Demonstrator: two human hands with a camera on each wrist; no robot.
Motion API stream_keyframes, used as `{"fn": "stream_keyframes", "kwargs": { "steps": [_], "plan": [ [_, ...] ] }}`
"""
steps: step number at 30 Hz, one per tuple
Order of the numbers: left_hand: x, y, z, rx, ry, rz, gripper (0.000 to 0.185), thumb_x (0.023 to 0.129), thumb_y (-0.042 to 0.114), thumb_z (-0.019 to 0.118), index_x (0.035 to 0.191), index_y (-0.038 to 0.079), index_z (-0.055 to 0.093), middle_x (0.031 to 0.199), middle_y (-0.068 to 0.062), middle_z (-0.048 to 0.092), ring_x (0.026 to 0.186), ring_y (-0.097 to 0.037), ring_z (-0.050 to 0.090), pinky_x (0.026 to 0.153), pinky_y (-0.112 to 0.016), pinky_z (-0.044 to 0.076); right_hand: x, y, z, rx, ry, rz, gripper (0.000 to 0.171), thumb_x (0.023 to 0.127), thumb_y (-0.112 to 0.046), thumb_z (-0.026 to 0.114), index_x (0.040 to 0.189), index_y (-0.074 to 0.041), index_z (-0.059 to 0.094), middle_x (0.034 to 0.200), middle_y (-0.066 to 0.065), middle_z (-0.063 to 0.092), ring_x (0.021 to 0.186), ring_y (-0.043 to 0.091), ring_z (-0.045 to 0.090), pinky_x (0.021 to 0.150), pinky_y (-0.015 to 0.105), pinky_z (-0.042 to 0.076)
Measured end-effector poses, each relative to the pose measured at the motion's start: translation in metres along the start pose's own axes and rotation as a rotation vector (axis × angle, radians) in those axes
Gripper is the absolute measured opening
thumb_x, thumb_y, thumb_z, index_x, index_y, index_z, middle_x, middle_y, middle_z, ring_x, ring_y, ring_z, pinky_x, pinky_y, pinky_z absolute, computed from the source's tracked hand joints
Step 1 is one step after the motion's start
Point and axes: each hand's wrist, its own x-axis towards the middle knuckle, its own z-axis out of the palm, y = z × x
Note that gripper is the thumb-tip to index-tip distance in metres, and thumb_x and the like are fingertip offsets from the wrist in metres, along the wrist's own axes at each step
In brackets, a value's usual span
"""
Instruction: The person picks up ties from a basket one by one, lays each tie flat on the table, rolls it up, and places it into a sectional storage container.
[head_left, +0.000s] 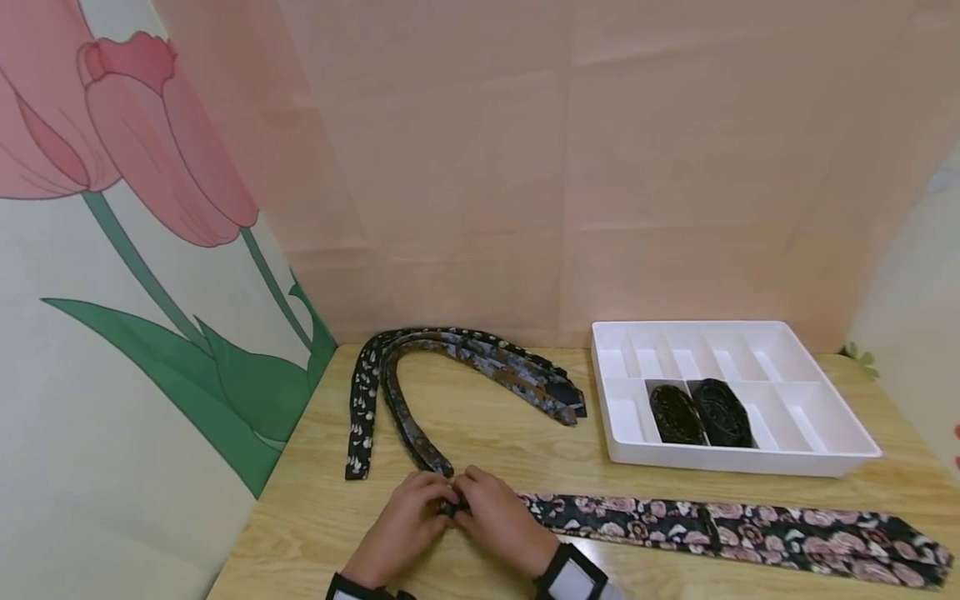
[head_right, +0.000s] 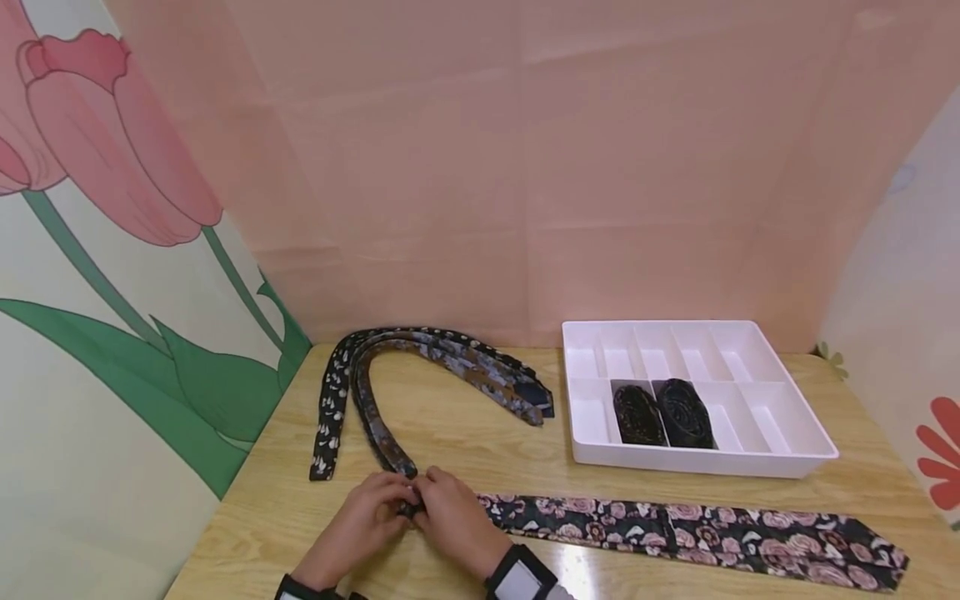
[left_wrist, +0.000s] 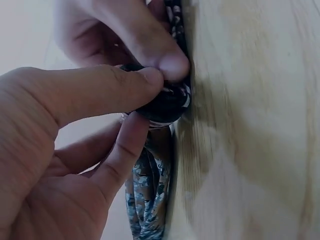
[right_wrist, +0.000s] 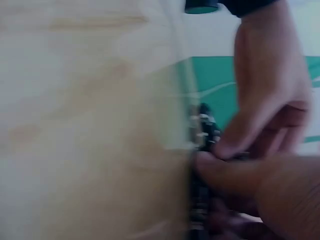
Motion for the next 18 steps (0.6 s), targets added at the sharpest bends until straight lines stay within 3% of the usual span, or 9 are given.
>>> {"fn": "stream_keyframes", "kwargs": {
  "steps": [2, 4, 7, 9, 14, 18],
  "plan": [
    [0.001, 0.001, 0.0, 0.018, 0.004, 0.002, 0.023, 0.082, 0.014, 0.077, 0.1, 0.026, 0.07, 0.112, 0.01, 0.065, 0.107, -0.013, 0.057, 0.091, -0.034, 0.051, 0.0, -0.002, -0.007, 0.056, -0.056, 0.017, 0.018, 0.084, -0.025, 0.076, 0.097, -0.018, 0.067, 0.087, -0.008, 0.055, 0.072, 0.002, 0.051, 0.062, 0.021, 0.045],
    [0.003, 0.003, 0.0, 0.008, -0.014, -0.042, 0.028, 0.082, 0.012, 0.077, 0.104, 0.025, 0.066, 0.105, 0.009, 0.063, 0.101, -0.01, 0.055, 0.084, -0.029, 0.051, 0.0, -0.004, -0.016, 0.118, -0.096, 0.052, 0.017, 0.083, -0.027, 0.076, 0.094, -0.017, 0.067, 0.085, -0.008, 0.057, 0.07, 0.002, 0.049, 0.06, 0.021, 0.043],
    [0.006, 0.007, 0.0, -0.013, -0.038, -0.088, 0.03, 0.082, 0.009, 0.076, 0.104, 0.022, 0.062, 0.097, 0.009, 0.059, 0.093, -0.007, 0.05, 0.076, -0.023, 0.048, 0.0, -0.007, -0.024, 0.182, -0.093, 0.094, 0.024, 0.081, -0.029, 0.078, 0.098, -0.016, 0.065, 0.082, -0.006, 0.059, 0.068, 0.003, 0.05, 0.058, 0.02, 0.042],
    [0.006, 0.009, 0.001, -0.01, -0.052, -0.09, 0.029, 0.082, 0.009, 0.076, 0.105, 0.021, 0.061, 0.102, 0.007, 0.058, 0.096, -0.009, 0.051, 0.078, -0.024, 0.049, -0.002, -0.006, -0.025, 0.168, -0.06, 0.096, 0.025, 0.081, -0.028, 0.078, 0.099, -0.017, 0.064, 0.08, -0.006, 0.058, 0.067, 0.003, 0.049, 0.058, 0.02, 0.041],
    [0.003, 0.009, 0.004, 0.042, -0.034, -0.019, 0.032, 0.083, 0.01, 0.076, 0.109, 0.023, 0.062, 0.116, 0.007, 0.058, 0.112, -0.014, 0.052, 0.093, -0.035, 0.05, -0.008, -0.001, -0.025, 0.044, -0.033, 0.123, 0.024, 0.078, -0.023, 0.08, 0.092, -0.02, 0.061, 0.079, -0.01, 0.052, 0.064, 0.004, 0.046, 0.054, 0.022, 0.037],
    [0.001, 0.007, 0.006, 0.071, -0.026, -0.01, 0.03, 0.082, 0.012, 0.075, 0.104, 0.027, 0.061, 0.108, 0.011, 0.057, 0.103, -0.007, 0.053, 0.088, -0.03, 0.051, -0.01, 0.001, -0.027, -0.01, -0.075, 0.118, 0.032, 0.075, -0.031, 0.083, 0.097, -0.022, 0.062, 0.083, -0.011, 0.053, 0.066, 0.004, 0.046, 0.053, 0.023, 0.038]
  ]
}}
